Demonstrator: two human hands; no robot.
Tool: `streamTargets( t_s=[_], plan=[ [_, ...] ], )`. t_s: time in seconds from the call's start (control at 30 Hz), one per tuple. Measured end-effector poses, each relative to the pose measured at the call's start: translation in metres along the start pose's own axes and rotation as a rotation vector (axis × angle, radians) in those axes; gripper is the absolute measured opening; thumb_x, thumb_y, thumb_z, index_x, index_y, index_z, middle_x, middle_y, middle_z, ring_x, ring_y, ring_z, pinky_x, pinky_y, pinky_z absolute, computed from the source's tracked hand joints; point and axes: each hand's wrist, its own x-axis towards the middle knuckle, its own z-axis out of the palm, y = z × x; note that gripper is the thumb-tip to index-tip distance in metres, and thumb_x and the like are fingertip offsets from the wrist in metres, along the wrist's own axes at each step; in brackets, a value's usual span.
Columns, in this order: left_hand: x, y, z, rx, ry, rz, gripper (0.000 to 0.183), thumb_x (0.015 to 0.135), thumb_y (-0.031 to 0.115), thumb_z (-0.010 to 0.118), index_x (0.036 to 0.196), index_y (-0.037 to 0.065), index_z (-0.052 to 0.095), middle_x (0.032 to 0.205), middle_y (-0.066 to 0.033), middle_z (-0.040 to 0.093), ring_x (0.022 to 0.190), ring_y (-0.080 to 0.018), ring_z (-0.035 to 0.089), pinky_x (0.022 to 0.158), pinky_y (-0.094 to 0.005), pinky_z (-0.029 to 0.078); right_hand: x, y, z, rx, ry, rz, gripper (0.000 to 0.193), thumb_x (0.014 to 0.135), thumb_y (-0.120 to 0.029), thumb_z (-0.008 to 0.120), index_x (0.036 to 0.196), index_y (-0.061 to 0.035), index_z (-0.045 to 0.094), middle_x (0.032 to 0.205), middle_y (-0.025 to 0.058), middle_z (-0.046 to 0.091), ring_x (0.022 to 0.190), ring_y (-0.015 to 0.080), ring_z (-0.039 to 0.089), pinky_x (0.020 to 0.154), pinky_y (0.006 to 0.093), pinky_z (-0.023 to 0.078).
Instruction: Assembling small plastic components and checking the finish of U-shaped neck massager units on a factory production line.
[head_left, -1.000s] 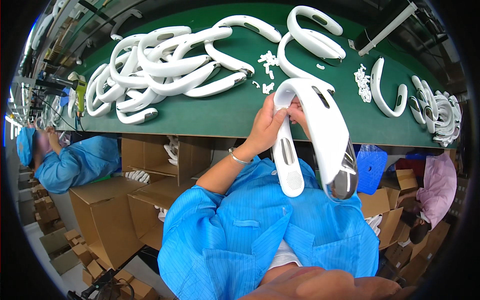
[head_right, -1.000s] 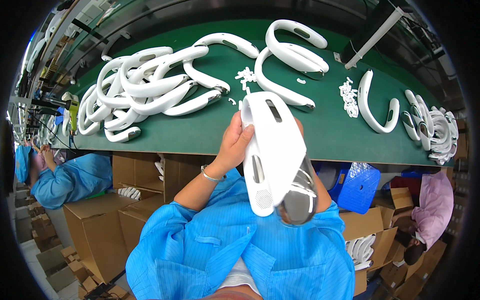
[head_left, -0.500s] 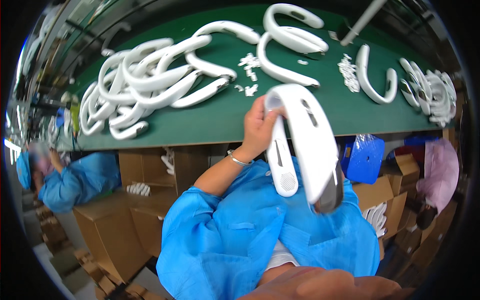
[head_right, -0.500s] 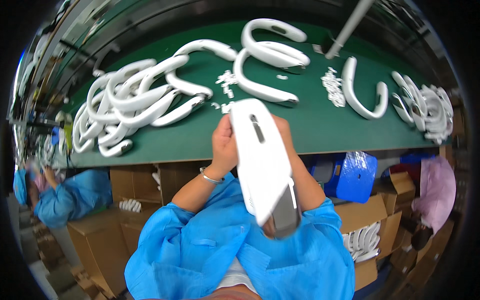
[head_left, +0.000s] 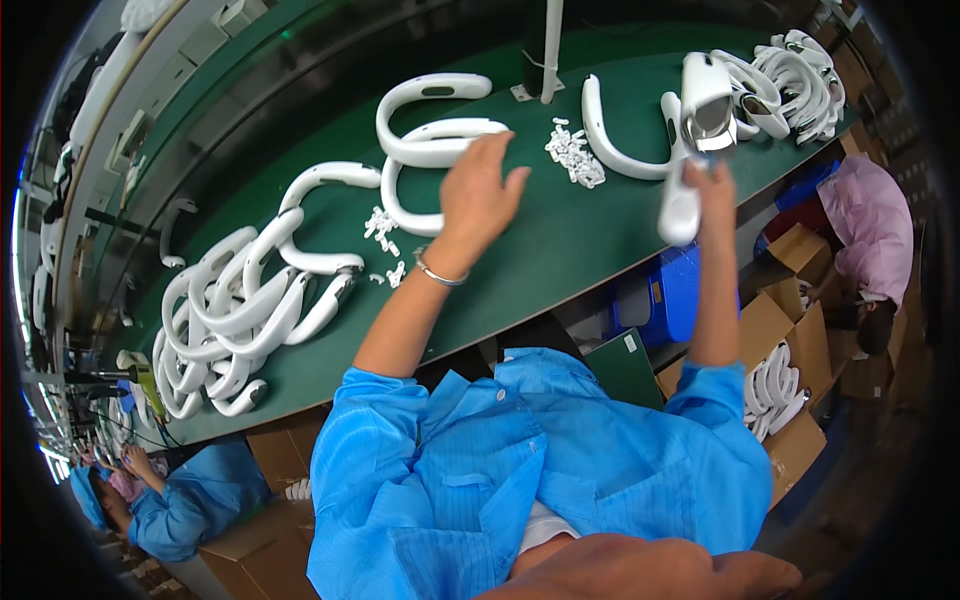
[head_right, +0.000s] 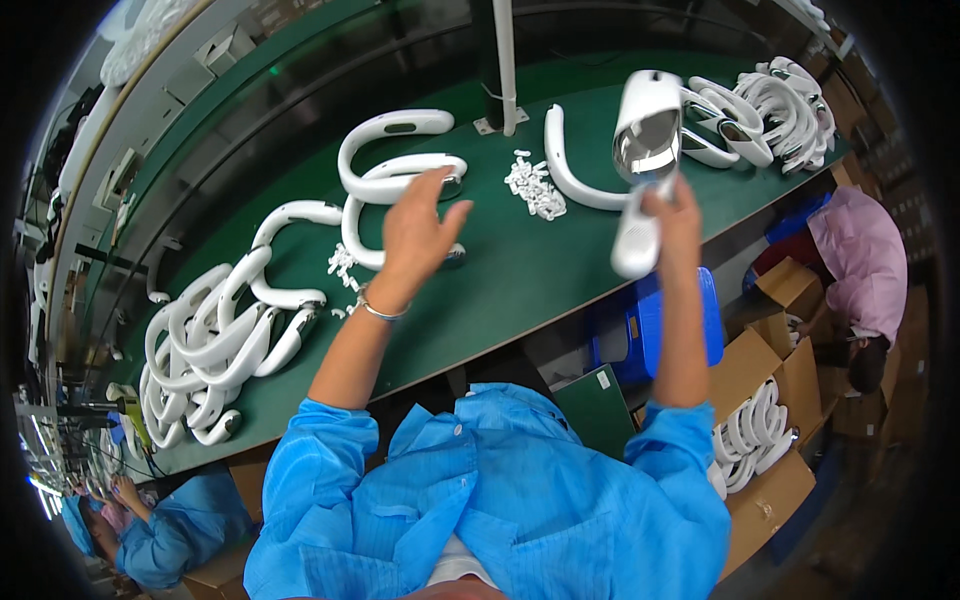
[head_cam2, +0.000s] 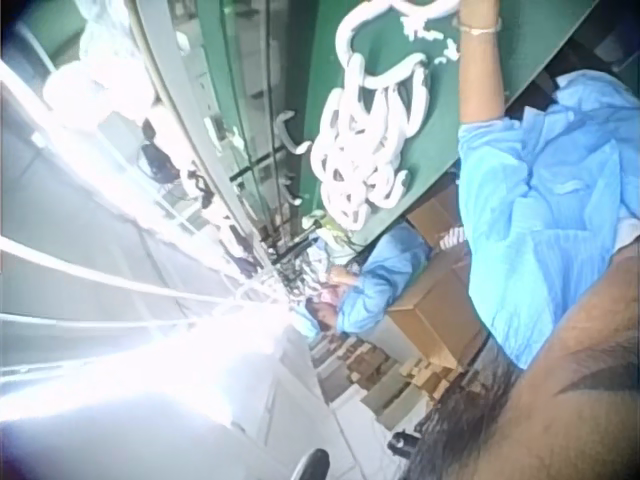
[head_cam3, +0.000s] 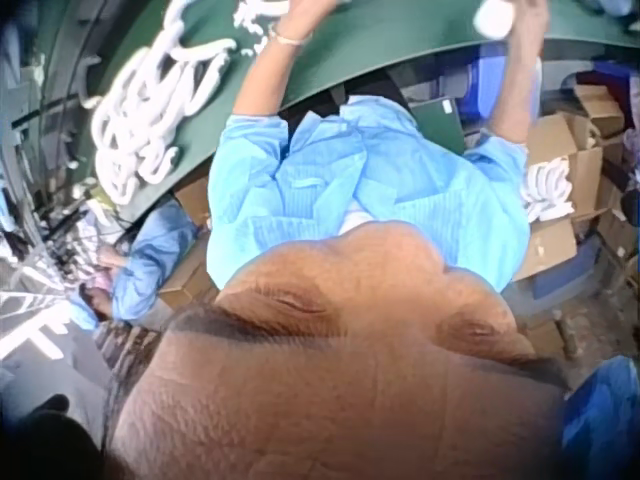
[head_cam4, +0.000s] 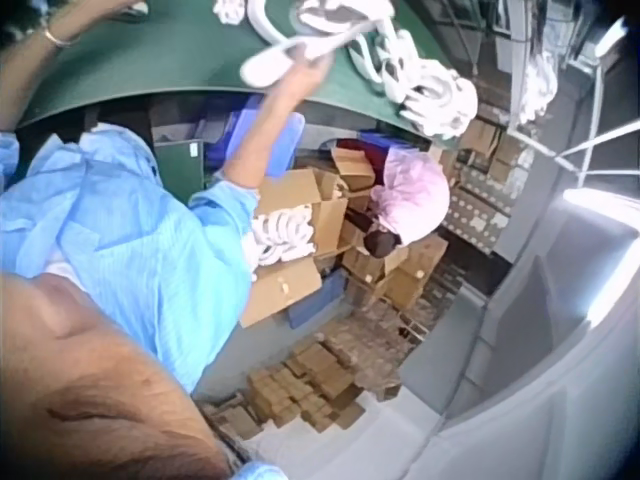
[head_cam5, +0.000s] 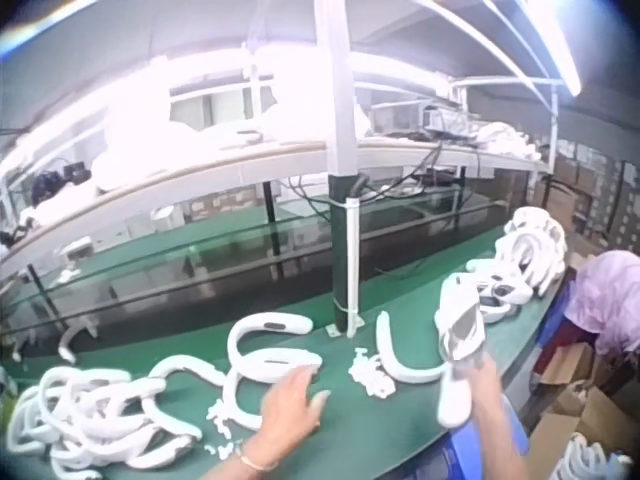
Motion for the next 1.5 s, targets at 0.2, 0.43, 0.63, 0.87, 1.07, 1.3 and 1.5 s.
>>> streamTargets(
  t_s=[0.2,0.43,0.63,0.87,1.07,1.3,1.5],
  plan=[
    [0.033,-0.043,0.001,0.490,-0.211,0.041,0.043,0.074,0.018,0.070,0.114,0.007,0.058,0.116,-0.0154,0.056,0.113,-0.0358,0.049,0.087,-0.0449,0.047,0.196,0.034,-0.161,-0.779,0.608,-0.296,0.068,0.073,-0.036,0.069,0.131,-0.0073,0.046,0.110,0.0203,0.061,0.099,0.0326,0.061,0.082,0.0406,0.048],
    [0.083,-0.126,-0.037,0.904,-0.290,-0.579,0.061,0.078,0.039,0.067,0.125,0.006,0.046,0.113,-0.0150,0.058,0.108,-0.0339,0.054,0.081,-0.0461,0.050,0.223,0.031,-0.153,-1.361,0.695,-0.128,0.059,0.079,-0.048,0.061,0.125,-0.0125,0.053,0.109,0.0215,0.061,0.100,0.0388,0.058,0.085,0.0459,0.047],
    [0.087,-0.193,-0.044,-0.104,-0.429,-1.009,0.030,0.080,0.028,0.066,0.087,0.000,0.063,0.061,-0.0052,0.060,0.043,-0.0116,0.056,0.038,-0.0219,0.041,0.066,0.027,-0.033,-1.092,-0.296,-0.819,0.043,0.069,-0.025,0.076,0.105,-0.0057,0.062,0.100,0.0121,0.062,0.092,0.0261,0.060,0.091,0.0422,0.044],
    [0.071,-0.165,-0.052,-0.192,-0.110,-0.845,0.022,0.082,0.020,0.059,0.083,-0.002,0.060,0.065,-0.0076,0.061,0.046,-0.0124,0.054,0.041,-0.0243,0.040,0.032,0.054,-0.028,-1.125,-0.362,-1.133,0.023,0.072,-0.006,0.060,0.095,-0.0008,0.061,0.089,0.0084,0.060,0.085,0.0230,0.059,0.091,0.0432,0.044],
    [0.013,-0.117,-0.075,-0.451,-0.041,-0.926,0.021,0.087,0.023,0.055,0.084,0.002,0.057,0.062,-0.0053,0.060,0.039,-0.0109,0.048,0.033,-0.0238,0.034,-0.014,0.033,-0.017,-1.137,-0.196,-1.305,0.024,0.072,-0.008,0.060,0.096,-0.0023,0.064,0.093,0.0075,0.063,0.089,0.0225,0.060,0.088,0.0401,0.046],
    [-0.050,-0.110,-0.061,-0.066,-0.133,-0.690,0.038,0.085,0.031,0.054,0.099,-0.003,0.061,0.075,-0.0199,0.063,0.066,-0.0268,0.064,0.060,-0.0403,0.049,-0.050,0.011,0.019,-0.965,-0.178,-1.392,0.024,0.071,-0.006,0.063,0.095,-0.0040,0.065,0.093,0.0052,0.064,0.087,0.0199,0.060,0.088,0.0386,0.045],
    [-0.049,-0.057,-0.089,0.616,0.040,-0.399,0.055,0.080,0.035,0.066,0.121,0.001,0.051,0.091,-0.0184,0.059,0.077,-0.0358,0.062,0.066,-0.0415,0.050,-0.090,-0.010,0.086,-0.632,-0.289,-1.212,0.030,0.064,-0.001,0.069,0.094,-0.0036,0.065,0.090,0.0048,0.065,0.085,0.0221,0.059,0.086,0.0406,0.045]
  ],
)
